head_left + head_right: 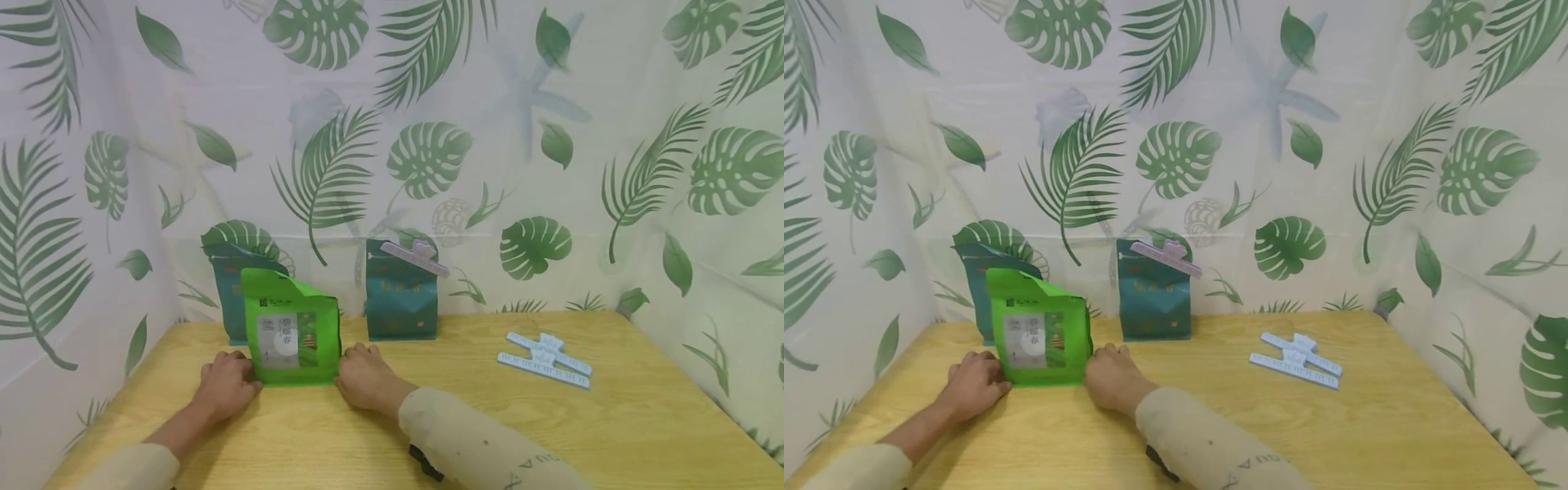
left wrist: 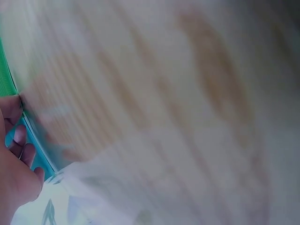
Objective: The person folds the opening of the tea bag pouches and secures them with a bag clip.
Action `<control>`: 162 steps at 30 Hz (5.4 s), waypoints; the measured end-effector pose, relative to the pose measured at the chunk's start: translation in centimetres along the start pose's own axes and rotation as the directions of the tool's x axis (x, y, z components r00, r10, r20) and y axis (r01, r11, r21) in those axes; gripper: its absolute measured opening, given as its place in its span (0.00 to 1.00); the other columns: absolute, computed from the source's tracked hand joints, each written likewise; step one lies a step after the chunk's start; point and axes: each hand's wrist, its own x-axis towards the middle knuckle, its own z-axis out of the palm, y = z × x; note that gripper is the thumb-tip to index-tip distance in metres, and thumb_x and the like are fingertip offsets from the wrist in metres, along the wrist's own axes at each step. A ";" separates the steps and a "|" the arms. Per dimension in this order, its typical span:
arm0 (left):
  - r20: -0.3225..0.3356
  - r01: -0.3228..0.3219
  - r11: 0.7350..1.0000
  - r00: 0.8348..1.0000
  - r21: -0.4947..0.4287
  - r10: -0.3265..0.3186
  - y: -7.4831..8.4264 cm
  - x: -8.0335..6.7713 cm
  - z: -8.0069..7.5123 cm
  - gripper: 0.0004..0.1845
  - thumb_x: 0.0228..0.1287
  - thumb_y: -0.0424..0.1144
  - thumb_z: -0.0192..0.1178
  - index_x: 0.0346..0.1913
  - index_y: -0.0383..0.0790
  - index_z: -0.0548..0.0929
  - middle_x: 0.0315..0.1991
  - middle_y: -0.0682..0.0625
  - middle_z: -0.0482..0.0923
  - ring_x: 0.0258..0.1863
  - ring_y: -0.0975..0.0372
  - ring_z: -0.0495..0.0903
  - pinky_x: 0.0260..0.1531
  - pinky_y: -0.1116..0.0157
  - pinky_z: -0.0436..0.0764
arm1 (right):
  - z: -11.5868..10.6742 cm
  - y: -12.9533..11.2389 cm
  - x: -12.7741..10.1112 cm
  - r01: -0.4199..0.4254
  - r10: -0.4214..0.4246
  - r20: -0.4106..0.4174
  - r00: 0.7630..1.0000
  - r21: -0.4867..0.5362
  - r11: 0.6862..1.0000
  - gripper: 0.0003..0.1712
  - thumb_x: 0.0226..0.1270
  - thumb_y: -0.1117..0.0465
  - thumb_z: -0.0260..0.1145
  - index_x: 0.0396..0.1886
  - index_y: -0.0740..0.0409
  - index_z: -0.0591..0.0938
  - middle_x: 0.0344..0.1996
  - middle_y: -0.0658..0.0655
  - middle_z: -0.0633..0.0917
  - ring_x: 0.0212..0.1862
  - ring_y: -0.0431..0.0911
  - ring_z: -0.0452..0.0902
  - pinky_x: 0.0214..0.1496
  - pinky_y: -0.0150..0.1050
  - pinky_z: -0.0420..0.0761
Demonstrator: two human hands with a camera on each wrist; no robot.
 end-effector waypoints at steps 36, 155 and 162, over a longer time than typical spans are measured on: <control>-0.006 -0.042 0.998 0.999 -0.043 0.042 2.3 0.4 0.4 0.08 0.53 0.40 0.66 0.30 0.38 0.87 0.43 0.44 0.82 0.42 0.52 0.72 0.38 0.52 0.67 | 0.6 2.5 -1.6 0.041 -0.045 -0.070 0.997 -0.052 0.998 0.16 0.75 0.47 0.58 0.37 0.52 0.85 0.40 0.51 0.84 0.40 0.44 0.72 0.39 0.38 0.63; 0.001 -0.236 0.972 0.972 0.017 0.236 10.6 2.9 3.4 0.09 0.57 0.36 0.65 0.22 0.43 0.78 0.24 0.53 0.72 0.30 0.58 0.70 0.34 0.57 0.66 | 1.7 9.9 -8.5 0.055 -0.055 -0.231 0.971 -0.005 0.998 0.16 0.73 0.53 0.61 0.41 0.63 0.82 0.38 0.59 0.82 0.42 0.51 0.77 0.44 0.48 0.77; 0.012 -0.261 0.965 0.965 -0.005 0.261 11.3 3.1 3.6 0.08 0.58 0.37 0.68 0.24 0.41 0.80 0.25 0.52 0.74 0.30 0.57 0.70 0.34 0.56 0.66 | 1.8 10.8 -9.1 0.054 -0.049 -0.248 0.968 0.014 0.998 0.14 0.72 0.56 0.63 0.38 0.64 0.81 0.36 0.60 0.81 0.40 0.52 0.76 0.43 0.51 0.78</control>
